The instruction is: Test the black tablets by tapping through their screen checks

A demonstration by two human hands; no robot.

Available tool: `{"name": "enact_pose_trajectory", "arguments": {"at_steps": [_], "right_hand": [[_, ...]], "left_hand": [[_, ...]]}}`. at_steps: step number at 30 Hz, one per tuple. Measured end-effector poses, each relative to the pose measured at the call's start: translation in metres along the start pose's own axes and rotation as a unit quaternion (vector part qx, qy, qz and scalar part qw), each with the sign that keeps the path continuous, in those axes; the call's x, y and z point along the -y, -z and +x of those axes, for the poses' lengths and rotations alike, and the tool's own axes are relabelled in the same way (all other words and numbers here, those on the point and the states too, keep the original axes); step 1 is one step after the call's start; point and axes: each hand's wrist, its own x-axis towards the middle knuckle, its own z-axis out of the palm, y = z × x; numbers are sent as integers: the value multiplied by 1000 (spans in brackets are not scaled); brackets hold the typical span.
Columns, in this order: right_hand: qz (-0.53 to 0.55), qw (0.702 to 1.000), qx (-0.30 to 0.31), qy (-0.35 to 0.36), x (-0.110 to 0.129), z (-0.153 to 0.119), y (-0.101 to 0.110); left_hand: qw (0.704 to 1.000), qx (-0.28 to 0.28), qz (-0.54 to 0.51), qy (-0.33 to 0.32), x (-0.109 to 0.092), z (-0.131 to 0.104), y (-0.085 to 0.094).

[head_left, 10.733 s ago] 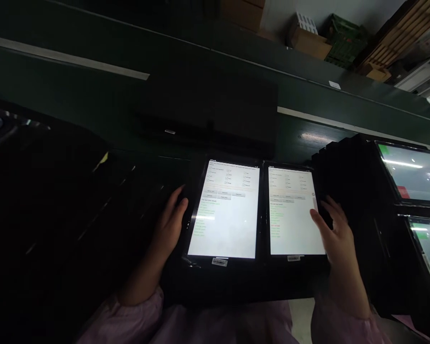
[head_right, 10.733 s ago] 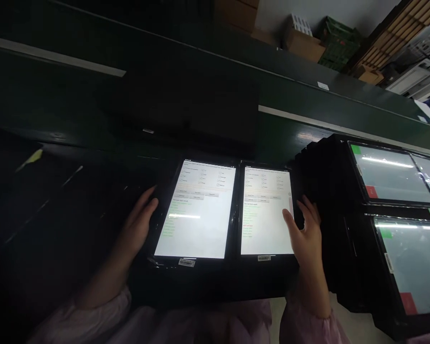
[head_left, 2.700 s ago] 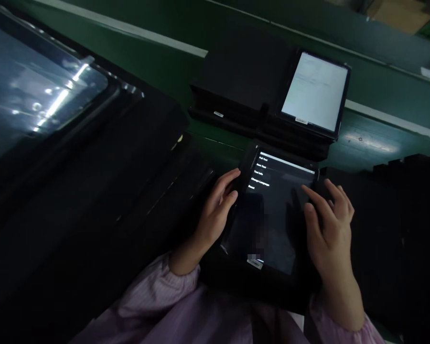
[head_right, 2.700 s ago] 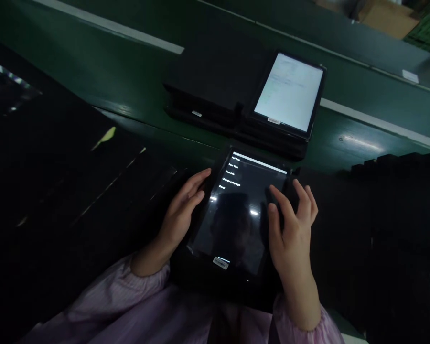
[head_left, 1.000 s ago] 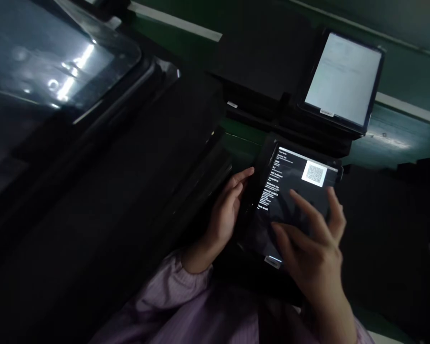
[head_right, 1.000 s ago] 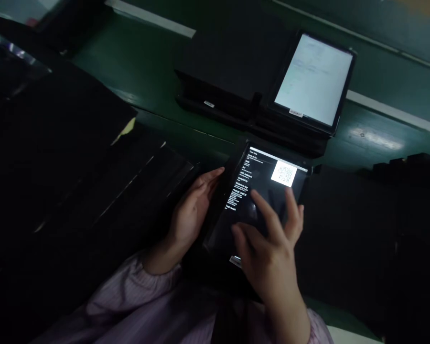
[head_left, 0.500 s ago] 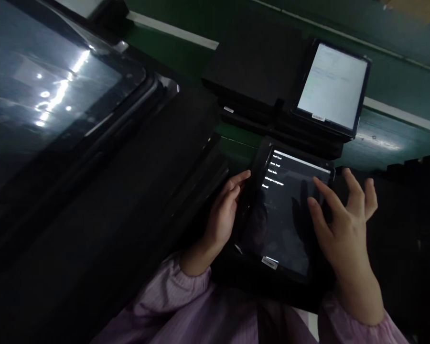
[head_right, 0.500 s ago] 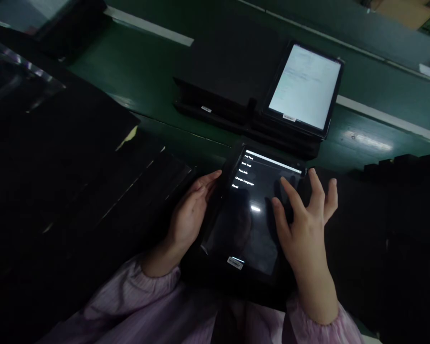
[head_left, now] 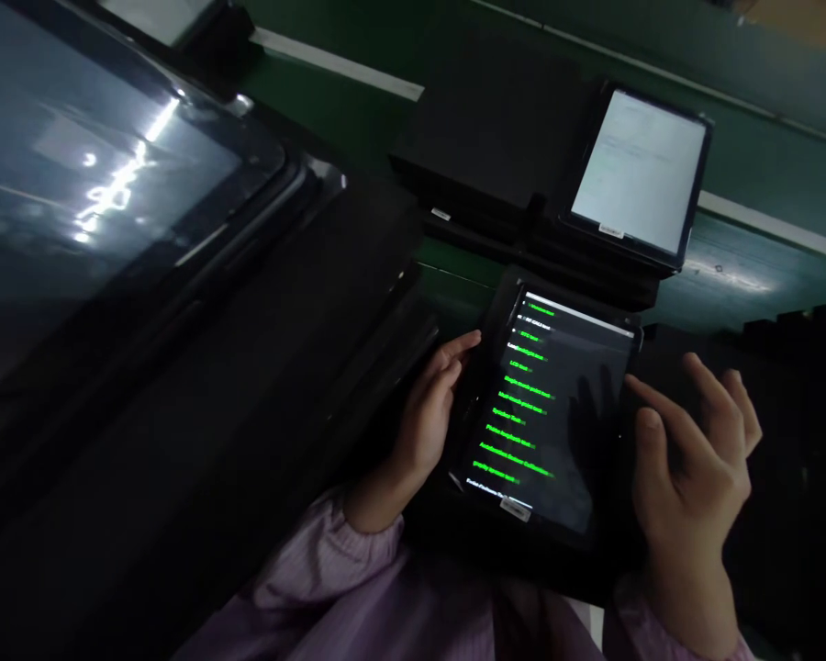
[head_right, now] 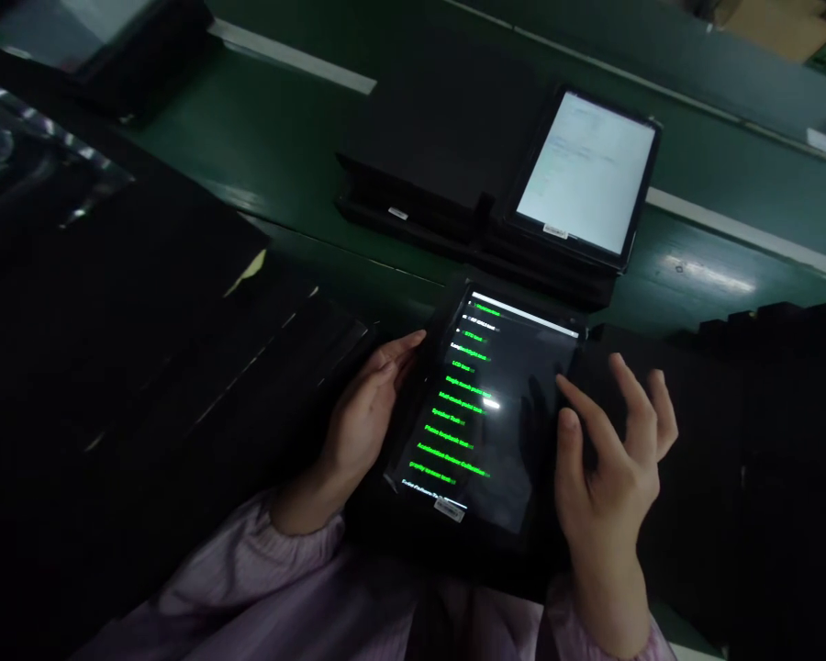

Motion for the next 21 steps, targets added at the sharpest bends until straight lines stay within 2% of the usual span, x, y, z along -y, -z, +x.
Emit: {"name": "enact_pose_trajectory", "arguments": {"at_steps": [11, 21], "right_hand": [[4, 996, 75, 46, -1, -6, -10], [1, 995, 86, 57, 0, -8, -10]], "left_hand": [[1000, 1, 5, -15, 0, -2, 0], [1000, -3, 15, -13, 0, -4, 0]]}}
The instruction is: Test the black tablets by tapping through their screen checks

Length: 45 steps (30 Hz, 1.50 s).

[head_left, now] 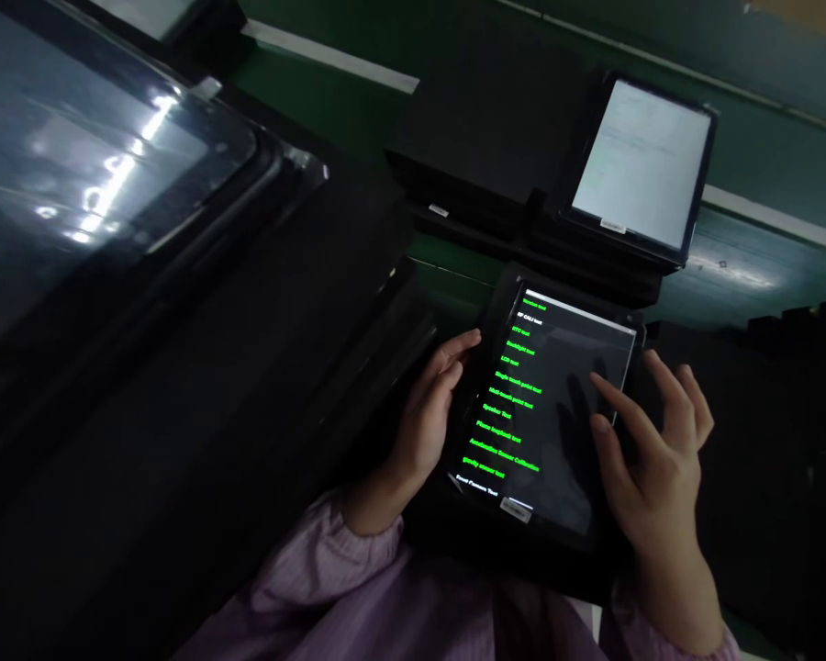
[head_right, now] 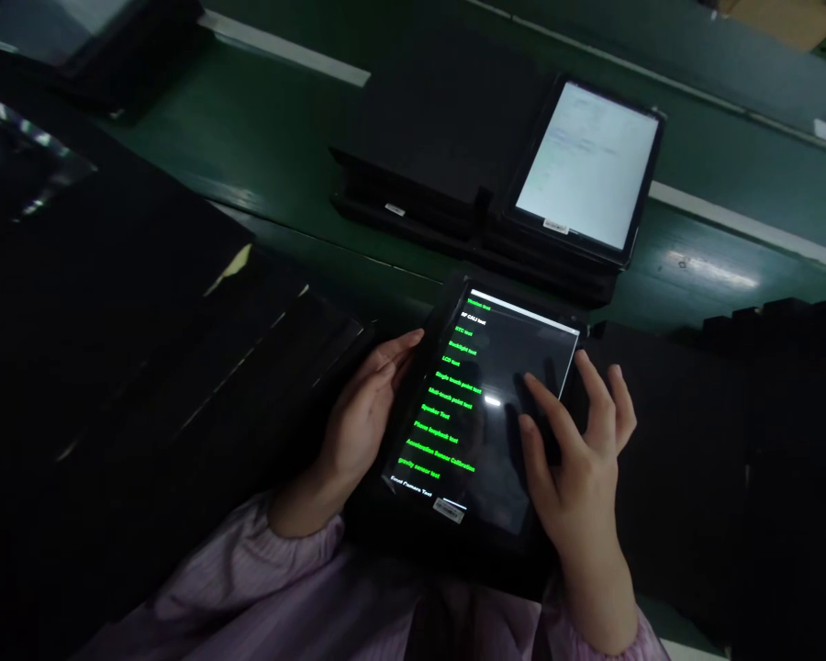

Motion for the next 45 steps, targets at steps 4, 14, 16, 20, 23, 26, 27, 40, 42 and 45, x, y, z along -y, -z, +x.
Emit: {"name": "enact_pose_trajectory", "arguments": {"at_steps": [4, 14, 16, 20, 23, 26, 27, 40, 42, 45], "right_hand": [[8, 1000, 11, 6, 3, 1, 2], [9, 1000, 8, -24, -1, -3, -2], [17, 999, -15, -47, -1, -4, 1], [11, 992, -36, -121, -4, -14, 1], [5, 989, -26, -148, -10, -25, -6], [4, 989, -18, -147, -14, -32, -12], [6, 989, -17, -148, -15, -32, -13], [22, 980, 9, -196, -25, -13, -10], [24, 979, 11, -202, -16, -22, -6], [36, 974, 24, -222, 1, -39, 2]], "left_hand": [[1000, 3, -2, -4, -1, 0, 0], [1000, 1, -5, 8, -1, 1, 0], [1000, 2, -10, 9, -1, 1, -1], [1000, 5, -9, 7, -1, 0, -1], [1000, 5, -5, 3, 0, 0, 0], [1000, 6, -7, 3, 1, 0, 0], [1000, 5, -6, 2, 0, 0, 0], [1000, 11, 9, -21, 2, 2, -1], [1000, 12, 11, -26, 2, 2, -1], [999, 8, 12, -30, 2, 1, 0]]}}
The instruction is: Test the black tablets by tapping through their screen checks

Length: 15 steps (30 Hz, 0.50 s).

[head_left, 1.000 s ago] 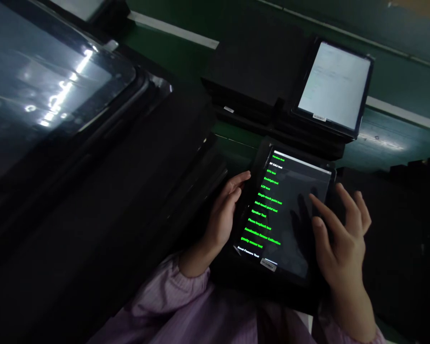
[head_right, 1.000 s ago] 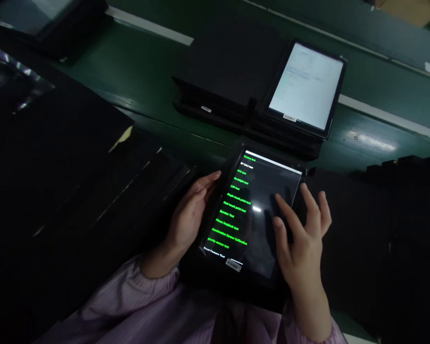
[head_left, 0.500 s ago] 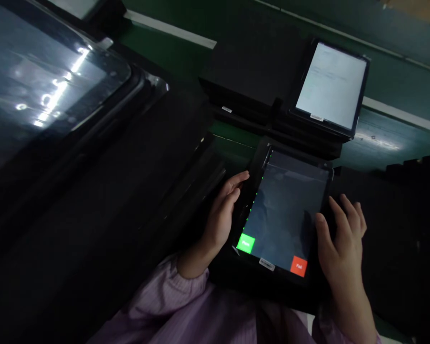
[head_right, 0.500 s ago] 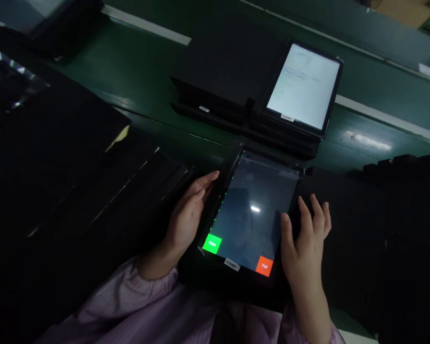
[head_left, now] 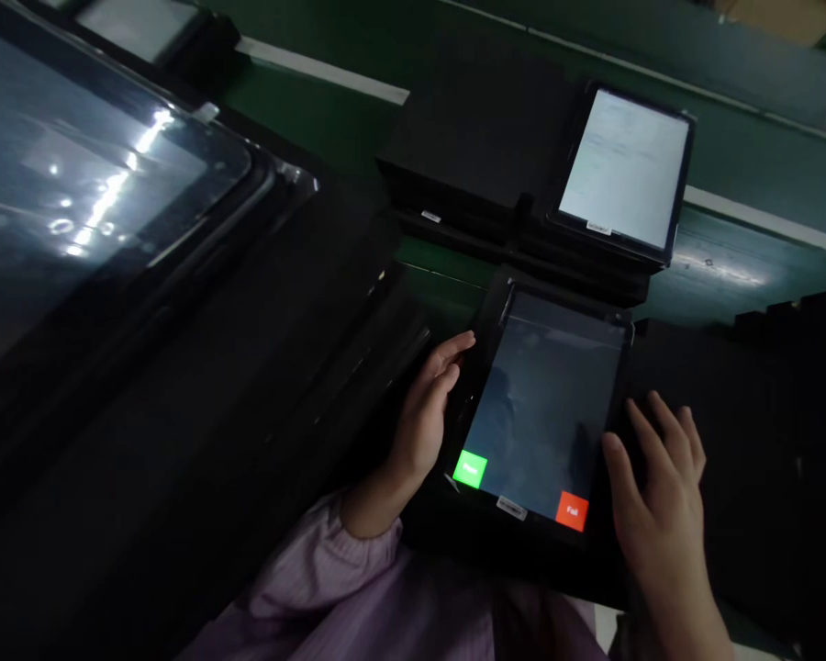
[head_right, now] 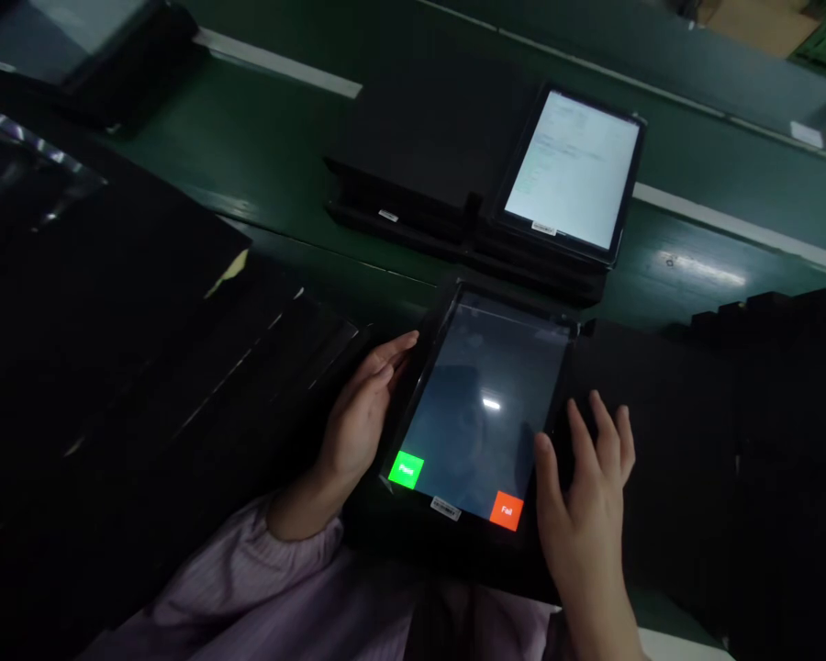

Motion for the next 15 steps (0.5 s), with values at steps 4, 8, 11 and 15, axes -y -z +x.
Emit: {"name": "enact_pose_trajectory", "arguments": {"at_steps": [4, 8, 11, 15], "right_hand": [[89, 995, 6, -54, 13, -16, 7], [270, 952, 67, -127, 27, -14, 10], [362, 913, 134, -134, 40, -12, 7], [252, 957, 23, -142, 43, -15, -6]], "left_hand": [[1000, 2, 16, 7, -2, 1, 0], [999, -1, 4, 44, -6, 3, 2], [999, -6, -18, 41, -8, 5, 3], [1000, -25, 10, 0, -10, 8, 2]]}}
